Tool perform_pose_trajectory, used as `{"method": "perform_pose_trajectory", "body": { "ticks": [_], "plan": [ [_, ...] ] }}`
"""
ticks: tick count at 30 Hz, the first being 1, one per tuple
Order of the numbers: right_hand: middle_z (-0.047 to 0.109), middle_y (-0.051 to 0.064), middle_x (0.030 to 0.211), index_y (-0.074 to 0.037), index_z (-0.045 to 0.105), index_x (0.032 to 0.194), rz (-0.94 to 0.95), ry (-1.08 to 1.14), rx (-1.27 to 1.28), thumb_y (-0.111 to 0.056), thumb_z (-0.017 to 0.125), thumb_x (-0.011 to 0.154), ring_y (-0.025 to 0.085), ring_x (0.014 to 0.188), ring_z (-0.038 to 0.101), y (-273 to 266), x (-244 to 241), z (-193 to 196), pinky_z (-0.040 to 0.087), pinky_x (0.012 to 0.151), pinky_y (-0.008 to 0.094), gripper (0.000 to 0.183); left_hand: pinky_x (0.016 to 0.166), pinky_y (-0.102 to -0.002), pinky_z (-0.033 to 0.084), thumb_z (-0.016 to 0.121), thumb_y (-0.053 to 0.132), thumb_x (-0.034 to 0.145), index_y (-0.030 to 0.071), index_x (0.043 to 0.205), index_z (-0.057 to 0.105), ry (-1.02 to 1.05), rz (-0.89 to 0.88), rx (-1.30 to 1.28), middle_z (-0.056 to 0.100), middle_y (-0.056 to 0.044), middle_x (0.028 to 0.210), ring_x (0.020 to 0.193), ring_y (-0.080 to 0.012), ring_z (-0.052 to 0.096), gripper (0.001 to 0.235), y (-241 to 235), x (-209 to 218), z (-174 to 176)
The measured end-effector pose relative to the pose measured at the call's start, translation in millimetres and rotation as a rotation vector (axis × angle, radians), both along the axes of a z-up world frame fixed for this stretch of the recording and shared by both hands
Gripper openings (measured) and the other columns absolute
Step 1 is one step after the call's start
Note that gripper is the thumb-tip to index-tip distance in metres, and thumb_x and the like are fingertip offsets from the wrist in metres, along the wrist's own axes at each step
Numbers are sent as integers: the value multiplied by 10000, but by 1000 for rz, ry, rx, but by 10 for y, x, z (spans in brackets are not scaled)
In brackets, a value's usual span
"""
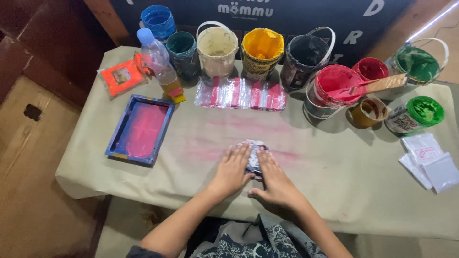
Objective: The person wipes a table surface with a cloth, then picks up a blue paint tray containing pink paint. They use the cloth to wipe the paint from the tray's surface and edges, cleaning it thoroughly before placing it back on the table.
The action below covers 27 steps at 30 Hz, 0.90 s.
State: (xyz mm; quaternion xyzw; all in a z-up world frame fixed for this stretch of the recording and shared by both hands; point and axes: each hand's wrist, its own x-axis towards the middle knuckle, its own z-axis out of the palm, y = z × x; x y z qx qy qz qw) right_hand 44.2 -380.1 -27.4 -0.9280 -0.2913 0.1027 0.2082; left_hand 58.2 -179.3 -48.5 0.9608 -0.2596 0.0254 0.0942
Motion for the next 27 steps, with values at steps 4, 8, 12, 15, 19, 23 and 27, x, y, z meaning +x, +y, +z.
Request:
{"method": "perform_pose_trajectory", "body": {
  "ticks": [4, 8, 12, 15, 19, 23, 27],
  "plan": [
    [111, 289, 1682, 15, 32, 1631, 101, 25, 16, -553, 861, 752, 459, 1545, 144, 388, 111, 77, 121, 1263, 519, 1334, 1236, -498, 128, 578, 578, 932, 47, 1605, 241, 29, 84, 60, 325, -151, 1636, 1518, -279, 281, 921, 413, -90, 96],
    [101, 315, 1672, -66, 71, 1651, 205, 22, 15, -555, 841, 743, 489, 1530, 169, 797, 214, 212, 159, 1258, 546, 1288, 1240, -506, 134, 616, 503, 934, 31, 1598, 234, 70, 201, 110, 316, -168, 1636, 1511, -293, 294, 900, 762, -147, 155],
    [146, 295, 1672, -123, 110, 1662, 247, -16, -47, -578, 757, 814, 455, 1538, 209, 1140, 364, 296, 168, 1264, 531, 1160, 1243, -509, 159, 572, 443, 957, 23, 1604, 204, 91, 305, 170, 275, -180, 1655, 1505, -301, 314, 854, 1039, -75, 125],
    [155, 275, 1679, -134, 132, 1659, 254, -65, -91, -603, 699, 856, 429, 1543, 232, 1335, 632, 186, 182, 1269, 527, 1089, 1240, -511, 179, 546, 395, 968, 8, 1606, 195, 39, 352, 180, 274, -190, 1656, 1500, -312, 333, 825, 1190, 134, -7],
    [182, 272, 1678, -146, 143, 1661, 251, -137, -86, -687, 620, 874, 430, 1534, 273, 1568, 1056, 32, 194, 1266, 543, 1067, 1236, -503, 209, 537, 346, 970, -4, 1605, 194, 21, 386, 128, 290, -213, 1646, 1506, -328, 335, 802, 1393, 611, -231],
    [225, 266, 1671, -150, 190, 1652, 224, -126, -79, -670, 652, 875, 422, 1526, 308, 1763, 1374, 156, 251, 1254, 552, 1042, 1232, -487, 235, 546, 264, 938, -19, 1598, 212, -4, 409, 78, 286, -233, 1648, 1507, -357, 337, 793, 1558, 960, -196],
    [240, 254, 1669, -172, 193, 1648, 230, -123, -68, -720, 651, 850, 415, 1524, 316, 1819, 1459, 190, 255, 1259, 544, 1072, 1246, -461, 234, 577, 273, 932, 9, 1607, 202, 21, 447, 103, 273, -202, 1661, 1520, -335, 319, 816, 1609, 1026, -159]
  ]
}}
